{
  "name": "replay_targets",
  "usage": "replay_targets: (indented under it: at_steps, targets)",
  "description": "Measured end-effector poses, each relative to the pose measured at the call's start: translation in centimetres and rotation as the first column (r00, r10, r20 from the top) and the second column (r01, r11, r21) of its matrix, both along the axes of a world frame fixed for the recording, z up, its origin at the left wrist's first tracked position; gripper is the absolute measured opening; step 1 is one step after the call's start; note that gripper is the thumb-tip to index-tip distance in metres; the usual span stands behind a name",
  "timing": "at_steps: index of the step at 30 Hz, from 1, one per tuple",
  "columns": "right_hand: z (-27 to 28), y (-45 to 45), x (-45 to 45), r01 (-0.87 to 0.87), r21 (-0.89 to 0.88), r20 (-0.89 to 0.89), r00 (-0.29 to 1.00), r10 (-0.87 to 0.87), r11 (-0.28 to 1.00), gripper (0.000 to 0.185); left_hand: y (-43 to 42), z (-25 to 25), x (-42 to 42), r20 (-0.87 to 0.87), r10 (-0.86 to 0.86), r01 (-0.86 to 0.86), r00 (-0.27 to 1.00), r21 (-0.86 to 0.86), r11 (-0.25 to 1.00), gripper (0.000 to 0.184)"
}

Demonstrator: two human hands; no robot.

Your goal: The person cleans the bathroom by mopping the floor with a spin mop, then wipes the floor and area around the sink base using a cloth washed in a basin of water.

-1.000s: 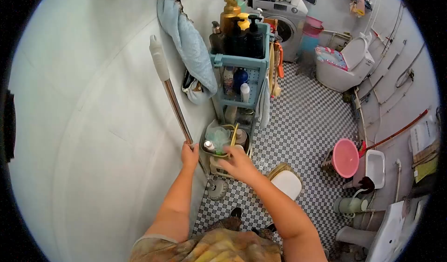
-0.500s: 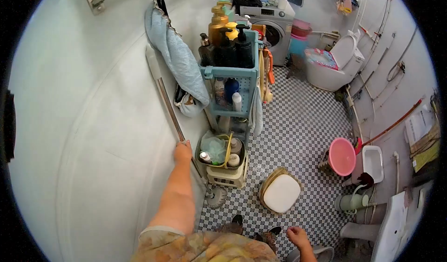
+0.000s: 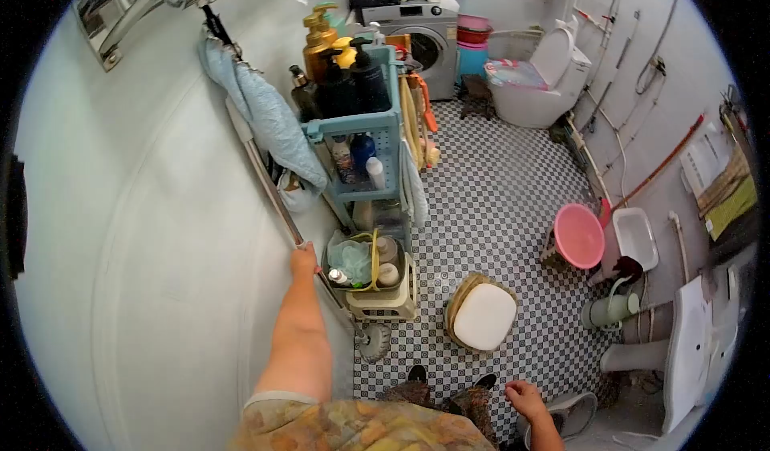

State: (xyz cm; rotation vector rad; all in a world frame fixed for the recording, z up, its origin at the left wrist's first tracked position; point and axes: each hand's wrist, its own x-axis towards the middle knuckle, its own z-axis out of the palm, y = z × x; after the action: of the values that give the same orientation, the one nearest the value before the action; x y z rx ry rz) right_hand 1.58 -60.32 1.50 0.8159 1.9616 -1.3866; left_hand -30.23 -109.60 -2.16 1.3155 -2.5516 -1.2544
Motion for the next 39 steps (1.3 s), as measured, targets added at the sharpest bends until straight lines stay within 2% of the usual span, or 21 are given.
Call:
replay_targets:
  at_steps: [3, 6, 8, 10, 12, 14, 16, 18, 20, 22, 23, 25, 27, 28, 30, 31, 33, 37, 38, 39]
  targets:
    - [-0.6, 0.6, 1.3, 0.007, 0.01, 0.031, 1.0, -0.008, 1.0, 0.026, 0.2, -0.6, -0.4, -0.047, 0.018, -0.018, 0.999, -0.002, 1.0, 0.039]
    - [-0.9, 1.0, 2.2, -0.069, 0.107, 0.053, 0.997, 0.064, 0.992, 0.03, 0.1, -0.8, -0.8, -0.02, -0.044, 0.045, 0.999, 0.052, 0.998, 0.037]
    - [-0.9, 1.0, 2.8, -0.095, 0.145, 0.059, 0.994, 0.087, 0.985, 0.031, 0.0, -1.7, -0.9, -0.058, -0.025, 0.027, 0.998, 0.04, 0.999, 0.035]
    - [-4.7, 2.7, 5.1, -0.171, 0.242, -0.066, 0.979, 0.192, 0.955, 0.03, -1.5, -4.5, -1.0, -0.106, -0.022, 0.036, 0.994, 0.13, 0.991, 0.036]
    - [-5.5, 2.8, 6.1, -0.131, 0.221, -0.094, 0.984, 0.154, 0.967, 0.028, -2.4, -5.1, -0.8, -0.04, -0.089, 0.095, 0.995, 0.191, 0.977, 0.036]
    - [-2.7, 1.4, 5.8, -0.027, 0.138, -0.077, 0.996, 0.037, 0.99, 0.028, -1.6, -3.3, 0.0, -0.029, -0.05, 0.056, 0.998, 0.277, 0.959, 0.035]
    - [-3.1, 1.6, 7.0, -0.075, 0.188, -0.017, 0.997, 0.08, 0.979, 0.029, -2.5, -3.8, 0.3, -0.02, -0.104, 0.105, 0.994, 0.32, 0.942, 0.033]
    - [-1.6, 1.1, 7.7, -0.073, 0.235, -0.023, 0.996, 0.081, 0.969, 0.031, -2.2, -3.7, 0.9, -0.033, -0.044, 0.052, 0.998, 0.301, 0.952, 0.033]
    - [-3.8, 2.0, 10.1, -0.022, 0.238, -0.019, 0.999, 0.027, 0.971, 0.03, -3.7, -5.2, 0.5, 0.077, -0.1, 0.064, 0.992, 0.372, 0.926, 0.046]
    - [-4.5, 2.7, 12.0, 0.017, 0.234, -0.021, 1.0, -0.013, 0.972, 0.03, -2.1, -4.0, 1.7, 0.055, -0.118, 0.093, 0.991, 0.335, 0.937, 0.064]
    - [-4.3, 2.8, 12.4, 0.039, 0.23, -0.006, 0.999, -0.039, 0.972, 0.03, -1.6, -4.1, 1.9, 0.066, -0.147, 0.118, 0.987, 0.331, 0.936, 0.064]
    - [-5.2, 3.3, 14.1, 0.079, 0.226, 0.014, 0.996, -0.084, 0.971, 0.029, -0.8, -3.5, 2.0, 0.114, -0.16, 0.117, 0.98, 0.313, 0.943, 0.077]
    - [-5.4, 4.0, 15.8, 0.086, 0.261, 0.046, 0.994, -0.102, 0.962, 0.029, 0.9, -2.6, 2.1, 0.092, -0.179, 0.14, 0.98, 0.322, 0.936, 0.077]
    - [-5.8, 4.3, 16.8, 0.056, 0.304, 0.048, 0.996, -0.074, 0.951, 0.019, 2.1, -2.2, 2.4, 0.066, -0.175, 0.142, 0.982, 0.348, 0.927, 0.077]
    - [-8.2, 5.7, 19.9, 0.107, 0.211, 0.149, 0.979, -0.14, 0.972, 0.028, 4.0, -1.5, 3.1, 0.048, -0.197, 0.165, 0.979, 0.378, 0.911, 0.076]
    - [-8.2, 5.9, 20.9, 0.178, 0.212, 0.133, 0.969, -0.209, 0.961, 0.028, 5.3, -1.4, 3.1, 0.061, -0.225, 0.185, 0.973, 0.382, 0.905, 0.076]
    - [-7.7, 6.8, 22.6, 0.264, 0.21, 0.137, 0.945, -0.296, 0.941, 0.025, 6.8, -2.9, 3.4, 0.008, -0.267, 0.247, 0.964, 0.355, 0.901, 0.071]
    - [-8.1, 7.8, 24.9, 0.351, 0.204, 0.192, 0.901, -0.389, 0.914, 0.022, 11.6, -4.9, 5.4, 0.162, -0.507, 0.489, 0.847, 0.137, 0.861, 0.059]
    - [-7.7, 7.7, 24.6, 0.339, 0.202, 0.201, 0.904, -0.377, 0.919, 0.022, 9.9, -9.8, 5.0, 0.144, -0.551, 0.545, 0.822, 0.081, 0.834, 0.056]
    - [-7.1, 7.6, 24.1, 0.397, 0.167, 0.236, 0.873, -0.428, 0.902, 0.021, 8.4, -14.7, 4.8, 0.127, -0.597, 0.599, 0.792, 0.028, 0.8, 0.053]
